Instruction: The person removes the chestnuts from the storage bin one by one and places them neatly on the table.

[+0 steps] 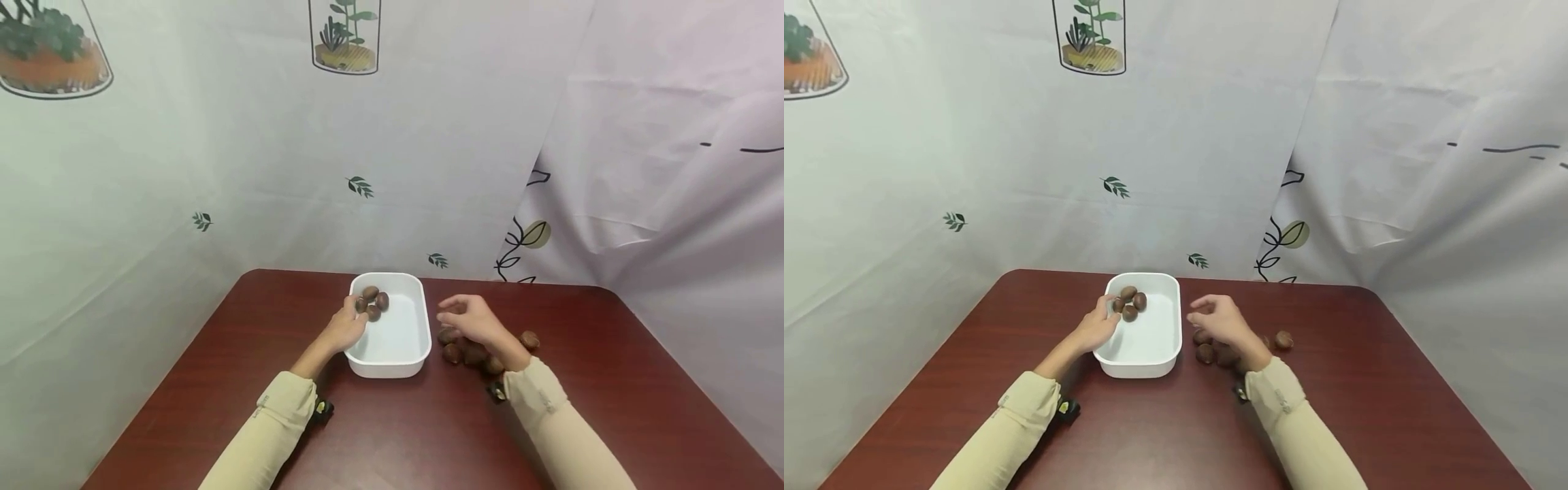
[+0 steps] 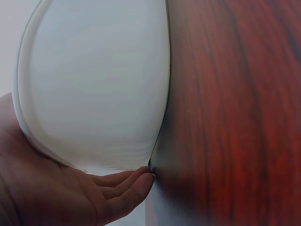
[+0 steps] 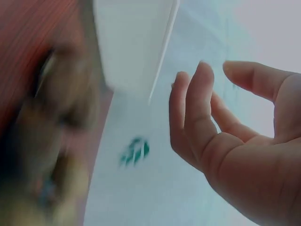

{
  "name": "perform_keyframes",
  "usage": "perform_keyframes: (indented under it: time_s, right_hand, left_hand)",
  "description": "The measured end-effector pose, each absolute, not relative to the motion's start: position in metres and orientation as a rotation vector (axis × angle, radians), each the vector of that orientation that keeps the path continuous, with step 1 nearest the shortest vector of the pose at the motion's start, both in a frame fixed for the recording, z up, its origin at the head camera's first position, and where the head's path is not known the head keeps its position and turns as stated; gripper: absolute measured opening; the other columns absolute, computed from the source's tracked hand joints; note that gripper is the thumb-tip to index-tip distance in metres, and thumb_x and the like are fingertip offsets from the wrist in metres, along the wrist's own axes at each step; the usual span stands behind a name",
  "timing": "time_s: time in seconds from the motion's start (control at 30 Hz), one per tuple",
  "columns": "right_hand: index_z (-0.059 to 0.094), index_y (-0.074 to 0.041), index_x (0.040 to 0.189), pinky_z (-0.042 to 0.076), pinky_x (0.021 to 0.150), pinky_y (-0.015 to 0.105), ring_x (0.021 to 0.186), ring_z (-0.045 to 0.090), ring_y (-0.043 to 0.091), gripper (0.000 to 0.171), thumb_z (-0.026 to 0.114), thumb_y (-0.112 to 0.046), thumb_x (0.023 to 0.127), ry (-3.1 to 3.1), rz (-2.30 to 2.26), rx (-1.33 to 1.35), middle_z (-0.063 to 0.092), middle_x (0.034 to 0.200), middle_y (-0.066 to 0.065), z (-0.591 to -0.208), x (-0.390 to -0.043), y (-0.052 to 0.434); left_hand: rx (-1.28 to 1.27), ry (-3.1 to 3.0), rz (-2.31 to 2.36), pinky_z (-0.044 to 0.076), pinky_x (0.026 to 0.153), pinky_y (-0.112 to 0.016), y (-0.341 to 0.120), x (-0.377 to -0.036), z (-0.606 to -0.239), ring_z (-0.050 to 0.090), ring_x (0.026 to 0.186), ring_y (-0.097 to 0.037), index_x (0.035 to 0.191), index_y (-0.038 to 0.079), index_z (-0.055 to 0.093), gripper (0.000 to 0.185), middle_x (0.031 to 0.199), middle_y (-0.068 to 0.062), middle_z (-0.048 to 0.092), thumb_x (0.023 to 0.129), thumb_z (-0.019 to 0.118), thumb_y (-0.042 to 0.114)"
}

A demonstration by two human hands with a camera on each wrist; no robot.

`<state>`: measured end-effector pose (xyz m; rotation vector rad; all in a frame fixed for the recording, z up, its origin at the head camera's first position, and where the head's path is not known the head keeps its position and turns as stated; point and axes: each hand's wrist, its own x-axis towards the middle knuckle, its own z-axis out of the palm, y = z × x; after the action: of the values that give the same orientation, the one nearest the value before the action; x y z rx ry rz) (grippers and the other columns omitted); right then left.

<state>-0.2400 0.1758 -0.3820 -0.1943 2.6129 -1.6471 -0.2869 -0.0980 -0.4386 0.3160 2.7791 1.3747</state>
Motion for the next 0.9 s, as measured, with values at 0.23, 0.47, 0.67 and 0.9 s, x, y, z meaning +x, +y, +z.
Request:
perform_keyframes:
  time_s: [0.23,0.47,0.67,0.9]
  right_hand:
    - [0.061,0.007,0.124,0.058,0.076,0.039,0.101,0.068,0.039,0.035,0.066,-0.005,0.091,2.486,-1.723,-0.151,0.068,0.109,0.023,-0.39,-0.261,0.124]
    - [0.052,0.011,0.133,0.057,0.08,0.038,0.111,0.062,0.044,0.048,0.064,-0.003,0.088,2.333,-1.804,-0.073,0.063,0.119,0.03,-0.398,-0.279,0.092]
    - [0.041,0.011,0.142,0.055,0.087,0.04,0.12,0.055,0.044,0.063,0.064,-0.005,0.086,2.248,-1.768,0.029,0.051,0.135,0.029,-0.404,-0.288,0.073]
    - [0.034,0.004,0.149,0.056,0.084,0.039,0.116,0.057,0.042,0.075,0.067,-0.008,0.083,2.174,-1.735,0.094,0.046,0.142,0.025,-0.409,-0.294,0.059]
  left_hand:
    - [0.343,2.783,1.375,0.045,0.096,-0.051,-0.093,-0.287,-0.44,0.051,0.124,-0.037,0.15,-0.002,0.026,0.057,0.144,-0.03,0.044,0.101,0.041,0.022]
    - [0.336,2.816,1.365,0.039,0.104,-0.054,-0.092,-0.288,-0.437,0.046,0.131,-0.042,0.15,-0.002,0.027,0.057,0.143,-0.032,0.045,0.1,0.043,0.022]
    - [0.321,2.811,1.341,0.038,0.104,-0.055,-0.094,-0.289,-0.437,0.044,0.132,-0.043,0.151,-0.001,0.025,0.059,0.145,-0.031,0.043,0.099,0.043,0.021]
    - [0.306,2.802,1.333,0.036,0.105,-0.056,-0.096,-0.286,-0.437,0.042,0.134,-0.044,0.152,0.001,0.024,0.059,0.146,-0.029,0.044,0.101,0.043,0.024]
